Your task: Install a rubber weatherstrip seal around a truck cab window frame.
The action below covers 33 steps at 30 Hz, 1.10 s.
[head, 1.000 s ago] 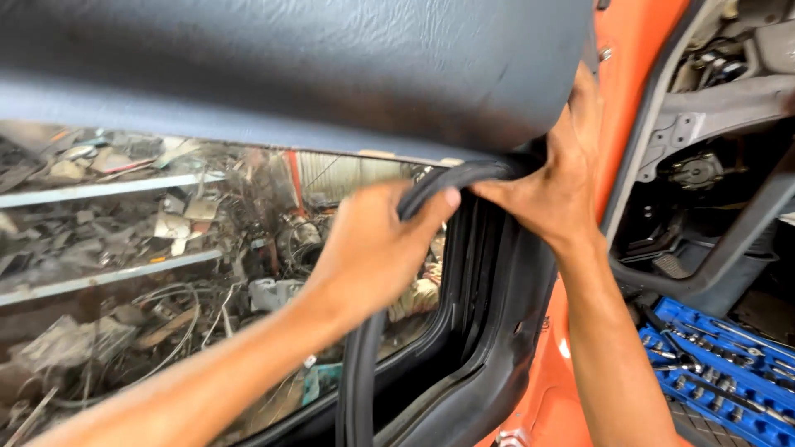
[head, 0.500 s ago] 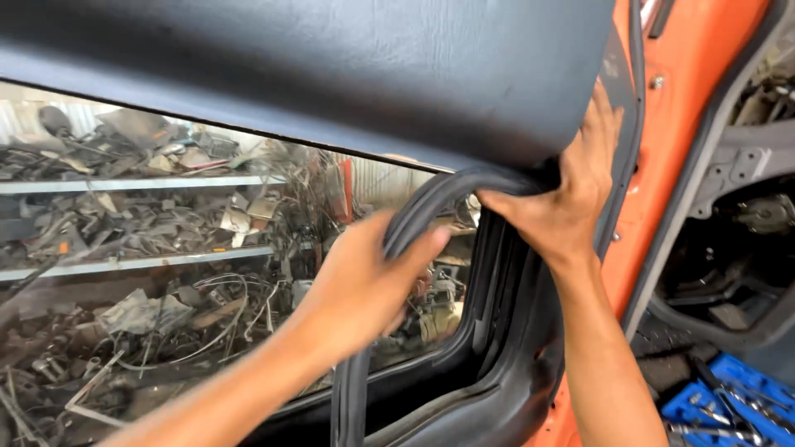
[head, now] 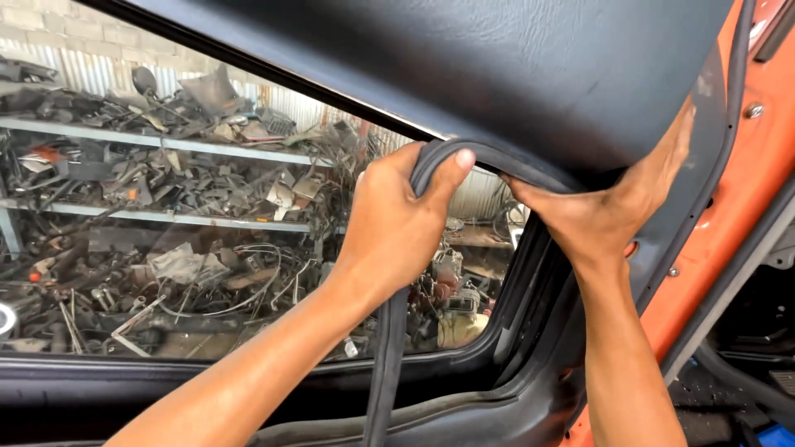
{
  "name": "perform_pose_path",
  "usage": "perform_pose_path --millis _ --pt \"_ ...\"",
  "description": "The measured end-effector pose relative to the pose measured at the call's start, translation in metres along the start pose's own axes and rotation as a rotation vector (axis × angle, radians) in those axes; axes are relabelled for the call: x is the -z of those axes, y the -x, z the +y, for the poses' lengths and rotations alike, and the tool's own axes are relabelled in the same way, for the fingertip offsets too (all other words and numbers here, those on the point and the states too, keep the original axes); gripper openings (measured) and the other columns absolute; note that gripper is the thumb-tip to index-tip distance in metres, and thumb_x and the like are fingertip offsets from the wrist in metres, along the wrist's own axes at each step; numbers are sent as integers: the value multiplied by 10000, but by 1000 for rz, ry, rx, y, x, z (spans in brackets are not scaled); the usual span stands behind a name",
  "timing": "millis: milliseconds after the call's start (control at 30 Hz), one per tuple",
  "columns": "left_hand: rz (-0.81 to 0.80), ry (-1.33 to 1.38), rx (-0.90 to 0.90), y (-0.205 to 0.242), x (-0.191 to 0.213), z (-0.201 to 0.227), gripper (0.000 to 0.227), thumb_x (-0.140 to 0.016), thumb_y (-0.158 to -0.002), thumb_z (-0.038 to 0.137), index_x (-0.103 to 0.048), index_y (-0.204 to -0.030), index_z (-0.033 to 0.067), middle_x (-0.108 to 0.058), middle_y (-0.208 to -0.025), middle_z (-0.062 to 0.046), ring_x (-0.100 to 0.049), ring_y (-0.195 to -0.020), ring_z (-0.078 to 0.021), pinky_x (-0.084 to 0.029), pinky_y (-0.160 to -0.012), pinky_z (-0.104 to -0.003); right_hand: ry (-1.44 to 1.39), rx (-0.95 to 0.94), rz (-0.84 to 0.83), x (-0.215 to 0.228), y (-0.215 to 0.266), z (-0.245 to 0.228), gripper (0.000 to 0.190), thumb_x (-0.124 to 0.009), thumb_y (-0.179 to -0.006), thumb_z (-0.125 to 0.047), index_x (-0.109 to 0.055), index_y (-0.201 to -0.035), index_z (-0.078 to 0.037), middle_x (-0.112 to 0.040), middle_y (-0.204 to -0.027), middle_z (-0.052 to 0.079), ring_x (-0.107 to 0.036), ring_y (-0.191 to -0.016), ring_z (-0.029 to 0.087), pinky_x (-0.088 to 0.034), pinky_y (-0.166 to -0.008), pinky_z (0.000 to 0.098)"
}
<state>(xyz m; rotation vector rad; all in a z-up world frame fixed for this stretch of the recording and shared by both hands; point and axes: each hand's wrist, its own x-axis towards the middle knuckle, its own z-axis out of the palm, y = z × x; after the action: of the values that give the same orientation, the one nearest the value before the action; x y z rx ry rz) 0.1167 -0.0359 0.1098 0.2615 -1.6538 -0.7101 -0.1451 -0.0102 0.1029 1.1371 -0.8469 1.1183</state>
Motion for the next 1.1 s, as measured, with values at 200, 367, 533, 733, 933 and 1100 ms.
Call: perform_pose_path --millis 200,367,533,733,933,1100 --pt "9 -84 -36 1 9 0 415 -648 -961 405 -742 -856 15 -583 -538 10 -504 -490 -56 -434 -451 -310 -295 -27 68 -6 2 -37 1339 -951 -795 -523 27 -1634 -160 -98 -1702 118 -210 -1587 293 -251 -1347 450" --pt "-245 -50 158 2 34 11 408 -653 -914 445 -733 -1034 64 -482 -528 36 -466 -443 -78 -370 -399 -300 -135 -8 132 -6 -10 -58 1293 -980 -774 -620 -121 -1696 -333 -37 -1727 104 -95 -1592 298 -260 -1338 492" --pt "-168 2 251 17 47 4 473 -598 -932 487 -707 -981 30 -448 -528 56 -433 -423 -84 -336 -378 -299 -130 -25 132 -5 -10 -56 1219 -966 -778 -638 -200 -1682 -351 -41 -1714 123 -89 -1590 317 -274 -1334 528" --pt "-56 -78 24 -6 51 7 488 -588 -972 498 -756 -962 40 -425 -547 71 -380 -491 -48 -328 -444 -299 -112 -35 117 -11 -7 -51 1195 -865 -744 -685 -214 -1683 -337 -15 -1702 162 -53 -1599 336 -219 -1305 538" --pt "-121 -169 44 -15 59 15 461 -603 -947 482 -790 -970 61 -434 -503 69 -401 -461 -52 -332 -433 -307 192 14 68 -10 -41 -78 1159 -777 -725 -859 -385 -1604 -212 -124 -1653 254 -81 -1570 411 -37 -1258 635" --pt "-224 -271 116 -13 68 19 450 -615 -929 501 -813 -1040 112 -431 -483 55 -402 -430 -66 -336 -434 -289 217 3 27 -14 -52 -96 1160 -722 -733 -940 -449 -1547 -159 -355 -1632 229 -225 -1544 409 -42 -1257 678"
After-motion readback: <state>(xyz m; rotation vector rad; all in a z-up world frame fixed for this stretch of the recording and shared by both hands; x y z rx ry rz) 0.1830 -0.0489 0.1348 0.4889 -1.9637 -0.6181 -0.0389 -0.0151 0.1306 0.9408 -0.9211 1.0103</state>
